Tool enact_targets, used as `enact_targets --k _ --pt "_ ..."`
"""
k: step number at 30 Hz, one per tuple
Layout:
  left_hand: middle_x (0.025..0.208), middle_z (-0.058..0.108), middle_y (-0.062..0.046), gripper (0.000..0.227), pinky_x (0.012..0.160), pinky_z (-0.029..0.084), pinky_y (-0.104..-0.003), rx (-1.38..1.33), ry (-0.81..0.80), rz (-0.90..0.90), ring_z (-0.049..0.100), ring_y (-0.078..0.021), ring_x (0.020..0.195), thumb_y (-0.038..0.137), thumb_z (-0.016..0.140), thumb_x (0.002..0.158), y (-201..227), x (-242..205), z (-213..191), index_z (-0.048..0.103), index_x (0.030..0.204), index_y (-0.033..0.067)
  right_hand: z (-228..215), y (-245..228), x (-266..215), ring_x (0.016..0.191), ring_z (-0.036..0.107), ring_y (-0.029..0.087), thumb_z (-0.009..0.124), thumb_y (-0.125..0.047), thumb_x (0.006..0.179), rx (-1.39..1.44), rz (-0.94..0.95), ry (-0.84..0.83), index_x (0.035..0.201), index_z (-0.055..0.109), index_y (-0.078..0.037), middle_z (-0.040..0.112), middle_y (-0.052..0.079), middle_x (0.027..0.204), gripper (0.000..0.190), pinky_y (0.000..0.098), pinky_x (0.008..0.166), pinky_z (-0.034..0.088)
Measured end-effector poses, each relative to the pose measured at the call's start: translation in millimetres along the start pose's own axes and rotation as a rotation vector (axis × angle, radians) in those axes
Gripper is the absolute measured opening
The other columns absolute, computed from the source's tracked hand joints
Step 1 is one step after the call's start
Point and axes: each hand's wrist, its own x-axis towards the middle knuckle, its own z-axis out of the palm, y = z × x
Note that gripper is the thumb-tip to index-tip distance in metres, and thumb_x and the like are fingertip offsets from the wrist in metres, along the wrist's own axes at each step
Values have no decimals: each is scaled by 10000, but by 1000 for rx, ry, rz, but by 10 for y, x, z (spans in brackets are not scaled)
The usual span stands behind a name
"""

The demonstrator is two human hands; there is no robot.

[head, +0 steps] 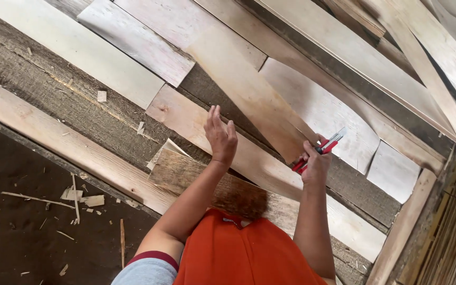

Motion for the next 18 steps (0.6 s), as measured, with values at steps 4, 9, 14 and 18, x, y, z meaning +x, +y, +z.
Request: enact_targets --k 4,9,14,18 --pt "1638 283 -220 603 1227 220 -541 221 24 114 303 -465 1466 251 523 1031 -198 172 10 351 1582 75 -7 35 56 442 473 68 767 -47 893 -63 44 -46 1309 597 -78 477 -19 685 450 259 488 480" --pt "1714 72 -206 678 1210 89 -675 454 -171 72 21 -492 1557 405 419 1072 -290 315 74 219 1651 113 -167 213 281 429 464 74 765 -39 876 -111 81 -76 1304 607 -112 467 -18 668 462 250 462 474" --pt "1730 33 -132 662 1213 -40 -658 592 -438 76 -100 -444 1559 551 234 1087 -123 460 132 240 1653 209 -204 233 346 419 473 76 776 -38 878 -125 98 -62 1299 603 -118 466 -19 667 462 254 451 479" --pt "1737 2 -85 677 1218 -48 -657 657 -567 110 -120 -435 1558 606 216 1070 -67 507 246 247 1653 264 -271 326 416 407 479 86 783 -22 861 -101 116 -58 1297 599 -116 445 -22 660 482 259 444 486"
